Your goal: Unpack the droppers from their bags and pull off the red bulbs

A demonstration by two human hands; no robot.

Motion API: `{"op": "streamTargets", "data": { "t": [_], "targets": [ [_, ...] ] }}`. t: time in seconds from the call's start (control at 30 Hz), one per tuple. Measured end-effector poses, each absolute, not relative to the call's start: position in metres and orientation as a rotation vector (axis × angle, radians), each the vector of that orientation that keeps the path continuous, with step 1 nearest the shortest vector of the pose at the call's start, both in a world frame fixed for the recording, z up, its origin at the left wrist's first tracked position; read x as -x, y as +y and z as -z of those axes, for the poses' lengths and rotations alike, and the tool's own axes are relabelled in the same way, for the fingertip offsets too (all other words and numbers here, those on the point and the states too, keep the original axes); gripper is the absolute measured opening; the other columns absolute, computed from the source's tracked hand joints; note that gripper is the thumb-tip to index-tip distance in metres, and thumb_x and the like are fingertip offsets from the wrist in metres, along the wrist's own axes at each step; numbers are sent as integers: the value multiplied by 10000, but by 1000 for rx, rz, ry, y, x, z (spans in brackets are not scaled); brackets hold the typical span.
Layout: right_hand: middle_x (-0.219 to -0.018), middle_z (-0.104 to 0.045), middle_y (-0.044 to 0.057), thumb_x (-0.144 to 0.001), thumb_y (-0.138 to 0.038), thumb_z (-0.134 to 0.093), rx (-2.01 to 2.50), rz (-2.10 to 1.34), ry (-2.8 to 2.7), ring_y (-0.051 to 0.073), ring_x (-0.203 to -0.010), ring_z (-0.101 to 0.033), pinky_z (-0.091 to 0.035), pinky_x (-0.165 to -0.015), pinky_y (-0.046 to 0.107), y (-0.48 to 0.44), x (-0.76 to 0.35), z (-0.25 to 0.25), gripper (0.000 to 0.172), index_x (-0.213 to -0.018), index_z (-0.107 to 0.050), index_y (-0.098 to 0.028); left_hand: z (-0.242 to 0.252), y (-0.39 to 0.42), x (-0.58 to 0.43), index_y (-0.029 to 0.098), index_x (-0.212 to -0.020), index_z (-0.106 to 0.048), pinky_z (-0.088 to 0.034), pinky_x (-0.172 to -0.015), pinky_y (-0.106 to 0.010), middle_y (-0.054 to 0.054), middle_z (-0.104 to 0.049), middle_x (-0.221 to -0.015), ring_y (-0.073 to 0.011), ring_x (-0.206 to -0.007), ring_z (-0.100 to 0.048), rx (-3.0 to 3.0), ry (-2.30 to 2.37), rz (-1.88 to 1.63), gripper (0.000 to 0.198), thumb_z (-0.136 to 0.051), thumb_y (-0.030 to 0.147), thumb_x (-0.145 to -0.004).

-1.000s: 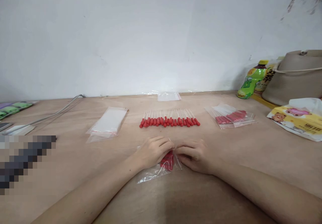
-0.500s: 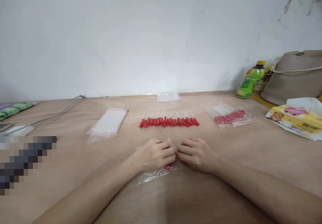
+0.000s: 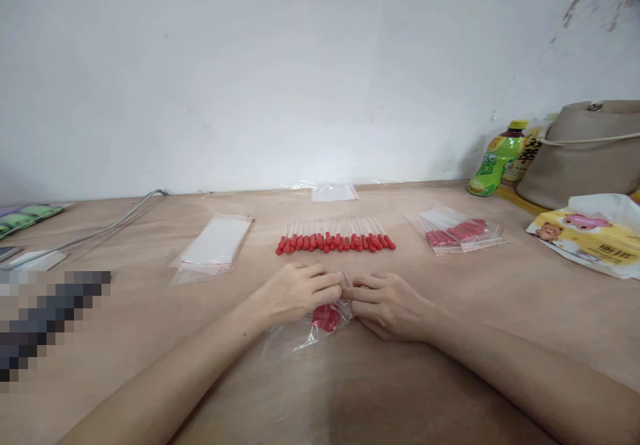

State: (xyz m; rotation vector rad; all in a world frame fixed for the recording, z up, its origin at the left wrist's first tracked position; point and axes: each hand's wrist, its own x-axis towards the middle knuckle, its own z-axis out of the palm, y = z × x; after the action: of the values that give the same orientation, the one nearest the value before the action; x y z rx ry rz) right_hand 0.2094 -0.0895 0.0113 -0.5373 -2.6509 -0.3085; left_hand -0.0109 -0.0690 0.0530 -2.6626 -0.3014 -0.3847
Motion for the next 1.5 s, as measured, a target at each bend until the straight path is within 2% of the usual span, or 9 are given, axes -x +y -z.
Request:
{"op": "streamTargets", "data": {
  "t": [0.17, 0.37, 0.43, 0.63, 0.83, 1.0, 1.2, 1.37, 1.5],
  "targets": [
    [-826, -593, 49, -847, -308, -439, 767, -172, -2576, 171, -808, -497, -382, -698, 301, -90, -213, -19, 194, -916, -569, -181, -61, -64, 22, 158, -910, -555, -430, -722, -265, -33, -635, -1005, -142, -854, -564, 2543, -316, 522, 248, -307, 135, -917],
    [-881, -621, 33, -899, -285, -374, 985, -613, -2230, 153, -834, -526, -410, -753, 297, -81, -209, -10, 239, -961, -595, -217, -51, -72, 13, 165, -962, -528, -461, -737, -275, -53, -625, -954, -157, -872, -576, 2807, -633, 542, 193, -345, 189, -907],
    [-892, -633, 26, -867, -284, -448, 976, -659, -2181, 149, -816, -538, -423, -731, 282, -78, -208, -5, 206, -1000, -595, -228, -48, -80, 12, 163, -1050, -484, -474, -766, -303, -69, -612, -990, -172, -902, -576, 2911, -903, 598, 200, -399, 251, -892],
    [-882, -633, 44, -850, -288, -483, 943, -540, -2305, 168, -827, -540, -413, -765, 316, -77, -206, -7, 216, -1014, -602, -211, -28, -99, 27, 148, -1335, -240, -449, -883, -431, -179, -454, -1283, -273, -1154, -465, 3036, -1067, 628, 639, -533, 361, -808],
    [-1160, -547, 85, -832, -394, -505, 883, -548, -2265, 216, -1040, -489, -377, -882, 379, -77, -208, -8, 488, -1277, -399, -225, -20, -86, 25, 168, -1369, -176, -407, -940, -461, -171, -394, -1340, -264, -1201, -423, 3088, -1056, 694, 679, -528, 343, -816],
    [-859, -635, 39, -883, -384, -404, 962, -671, -2209, 175, -801, -556, -419, -762, 320, -74, -206, -9, 300, -1007, -619, -215, -23, -82, 23, 161, -1364, -192, -391, -958, -468, -174, -378, -1352, -265, -1223, -397, 3095, -1078, 657, 659, -523, 336, -821],
    [-1036, -608, 36, -777, -414, -582, 1008, -594, -2288, 207, -990, -508, -343, -891, 387, -76, -207, -11, 310, -1051, -598, -270, -21, -83, 23, 169, -1352, -235, -400, -958, -454, -157, -416, -1328, -255, -1206, -420, 3098, -1101, 703, 632, -531, 331, -817],
    [-872, -628, 23, -716, -399, -648, 1068, -824, -2086, 178, -820, -556, -423, -774, 338, -75, -206, -6, 277, -897, -595, -196, -19, -81, 23, 170, -1339, -259, -402, -960, -445, -148, -428, -1319, -249, -1197, -429, 3099, -1161, 669, 598, -510, 361, -832],
    [-924, -622, 34, -816, -361, -530, 842, -1179, -1925, 151, -813, -582, -466, -743, 301, -75, -201, -5, 254, -1002, -559, -191, -18, -81, 24, 181, -1332, -273, -409, -947, -446, -138, -438, -1311, -251, -1181, -441, 3107, -1147, 703, 577, -503, 367, -837]
  ]
}}
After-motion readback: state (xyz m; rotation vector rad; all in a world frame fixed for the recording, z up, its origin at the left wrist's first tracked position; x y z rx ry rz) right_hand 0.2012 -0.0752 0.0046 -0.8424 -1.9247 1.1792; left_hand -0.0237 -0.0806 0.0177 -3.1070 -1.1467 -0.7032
